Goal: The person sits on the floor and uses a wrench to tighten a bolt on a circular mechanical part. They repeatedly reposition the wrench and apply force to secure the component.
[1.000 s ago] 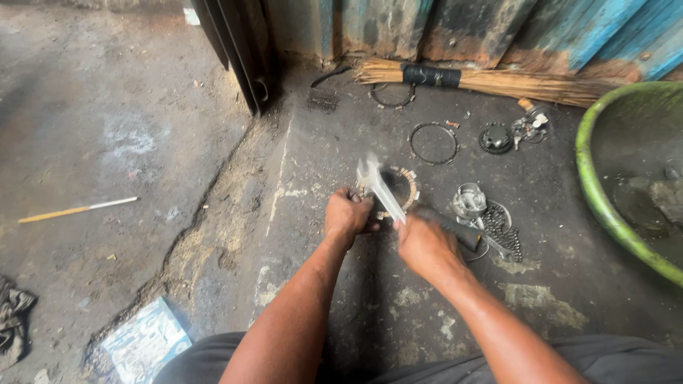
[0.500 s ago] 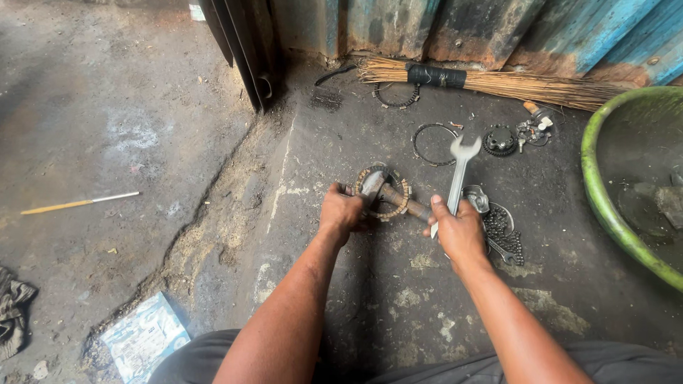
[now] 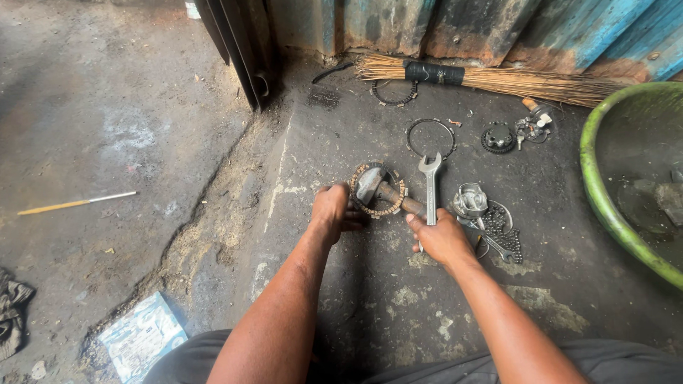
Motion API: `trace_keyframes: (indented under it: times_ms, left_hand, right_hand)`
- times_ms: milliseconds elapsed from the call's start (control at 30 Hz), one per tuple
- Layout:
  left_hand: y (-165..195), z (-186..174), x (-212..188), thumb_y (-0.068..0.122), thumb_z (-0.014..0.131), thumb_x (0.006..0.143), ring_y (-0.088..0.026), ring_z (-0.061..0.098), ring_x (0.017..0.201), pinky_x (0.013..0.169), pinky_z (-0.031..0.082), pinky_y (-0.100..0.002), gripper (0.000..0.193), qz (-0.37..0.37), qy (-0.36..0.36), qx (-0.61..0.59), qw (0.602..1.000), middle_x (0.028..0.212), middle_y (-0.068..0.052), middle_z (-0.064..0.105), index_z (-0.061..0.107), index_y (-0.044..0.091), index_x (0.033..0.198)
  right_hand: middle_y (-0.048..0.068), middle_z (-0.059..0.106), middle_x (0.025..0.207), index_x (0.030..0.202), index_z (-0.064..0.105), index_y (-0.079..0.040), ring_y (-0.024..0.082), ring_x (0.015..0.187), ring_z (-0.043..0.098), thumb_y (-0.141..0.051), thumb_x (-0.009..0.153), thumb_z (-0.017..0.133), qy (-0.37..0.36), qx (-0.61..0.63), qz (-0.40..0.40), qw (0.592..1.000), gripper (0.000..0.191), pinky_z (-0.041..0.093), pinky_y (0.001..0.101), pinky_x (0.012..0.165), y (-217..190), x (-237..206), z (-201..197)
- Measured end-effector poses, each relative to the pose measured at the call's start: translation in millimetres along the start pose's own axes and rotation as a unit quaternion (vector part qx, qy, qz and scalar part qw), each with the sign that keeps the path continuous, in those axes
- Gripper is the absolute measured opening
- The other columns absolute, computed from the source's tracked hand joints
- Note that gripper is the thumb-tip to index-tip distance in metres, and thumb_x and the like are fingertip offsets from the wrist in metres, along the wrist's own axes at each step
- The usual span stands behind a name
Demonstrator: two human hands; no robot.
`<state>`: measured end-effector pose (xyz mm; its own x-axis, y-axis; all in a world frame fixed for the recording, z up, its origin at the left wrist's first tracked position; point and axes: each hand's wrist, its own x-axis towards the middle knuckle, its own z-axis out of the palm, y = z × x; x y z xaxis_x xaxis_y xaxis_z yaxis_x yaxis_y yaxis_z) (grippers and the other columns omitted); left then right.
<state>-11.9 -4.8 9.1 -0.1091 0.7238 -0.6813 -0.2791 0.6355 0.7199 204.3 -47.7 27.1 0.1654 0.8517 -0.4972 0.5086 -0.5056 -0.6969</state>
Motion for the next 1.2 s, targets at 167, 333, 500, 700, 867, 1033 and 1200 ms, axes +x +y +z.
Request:
trace_keyframes:
  times_ms: [167, 333, 500, 700, 867, 1033, 1200]
  left_hand:
    - [-5, 1, -1, 0.011, 0.061, 0.096, -0.035, 0.077, 0.086, 0.072, 0.069, -0.050, 0.062, -0.018, -0.035, 0.066, 0.997, 0.113, -0.028, 0.070, 0.029, 0.000, 0.148]
    - [-5, 0, 4, 0.003, 0.062, 0.093, -0.033, 0.077, 0.080, 0.067, 0.069, -0.047, 0.062, 0.010, -0.029, 0.101, 0.994, 0.100, -0.025, 0.074, 0.037, 0.012, 0.149]
    - [6, -1, -1, 0.011, 0.062, 0.096, -0.028, 0.075, 0.073, 0.059, 0.068, -0.044, 0.046, 0.068, -0.050, 0.100, 0.991, 0.097, -0.019, 0.076, 0.056, 0.006, 0.141]
    - [20, 5, -25, 0.000, 0.064, 0.087, -0.025, 0.078, 0.074, 0.060, 0.068, -0.037, 0.052, 0.062, -0.005, 0.240, 0.969, 0.101, -0.018, 0.077, 0.062, 0.011, 0.138]
    - [24, 8, -32, -0.001, 0.062, 0.087, -0.025, 0.078, 0.071, 0.058, 0.066, -0.036, 0.052, 0.058, 0.011, 0.255, 0.965, 0.100, -0.019, 0.079, 0.064, 0.011, 0.138]
    - [22, 10, -30, 0.000, 0.063, 0.086, -0.026, 0.077, 0.070, 0.057, 0.066, -0.037, 0.051, 0.048, 0.023, 0.251, 0.967, 0.101, -0.017, 0.077, 0.066, 0.013, 0.135]
    - [21, 9, -28, -0.001, 0.063, 0.087, -0.024, 0.078, 0.070, 0.058, 0.066, -0.034, 0.052, 0.050, 0.016, 0.254, 0.966, 0.100, -0.019, 0.078, 0.065, 0.012, 0.137]
  right_hand:
    - [0.008, 0.073, 0.094, 0.121, 0.058, -0.002, 0.016, 0.072, 0.073, -0.039, 0.095, 0.069, -0.006, -0.049, 0.019, 0.999, 0.047, 0.056, 0.0313, 0.069, -4, -3, 0]
    - [0.010, 0.070, 0.090, 0.122, 0.059, -0.003, 0.018, 0.074, 0.070, -0.035, 0.101, 0.061, -0.022, 0.037, 0.041, 0.998, 0.038, 0.055, 0.0337, 0.063, 5, 6, -3]
    - [0.009, 0.067, 0.087, 0.118, 0.060, 0.003, 0.020, 0.075, 0.073, -0.020, 0.106, 0.049, -0.025, 0.224, 0.019, 0.974, 0.029, 0.064, 0.0347, 0.061, 7, 10, -9]
    - [0.004, 0.071, 0.085, 0.148, 0.047, -0.008, 0.014, 0.073, 0.070, -0.017, 0.102, 0.053, 0.048, 0.072, -0.100, 0.991, 0.047, 0.059, 0.0289, 0.058, -18, -28, -25]
    - [0.005, 0.072, 0.081, 0.151, 0.049, -0.020, 0.013, 0.065, 0.065, -0.023, 0.104, 0.053, 0.028, -0.080, -0.081, 0.993, 0.047, 0.054, 0.0292, 0.058, -39, -66, -15]
    - [0.007, 0.070, 0.074, 0.152, 0.050, -0.027, 0.013, 0.060, 0.063, -0.027, 0.105, 0.052, 0.053, -0.185, -0.113, 0.975, 0.047, 0.051, 0.0305, 0.053, -42, -71, -12]
    - [-0.001, 0.067, 0.074, 0.151, 0.049, -0.020, 0.005, 0.059, 0.064, -0.027, 0.106, 0.049, 0.111, 0.002, -0.328, 0.938, 0.046, 0.055, 0.0207, 0.045, -34, -67, -15]
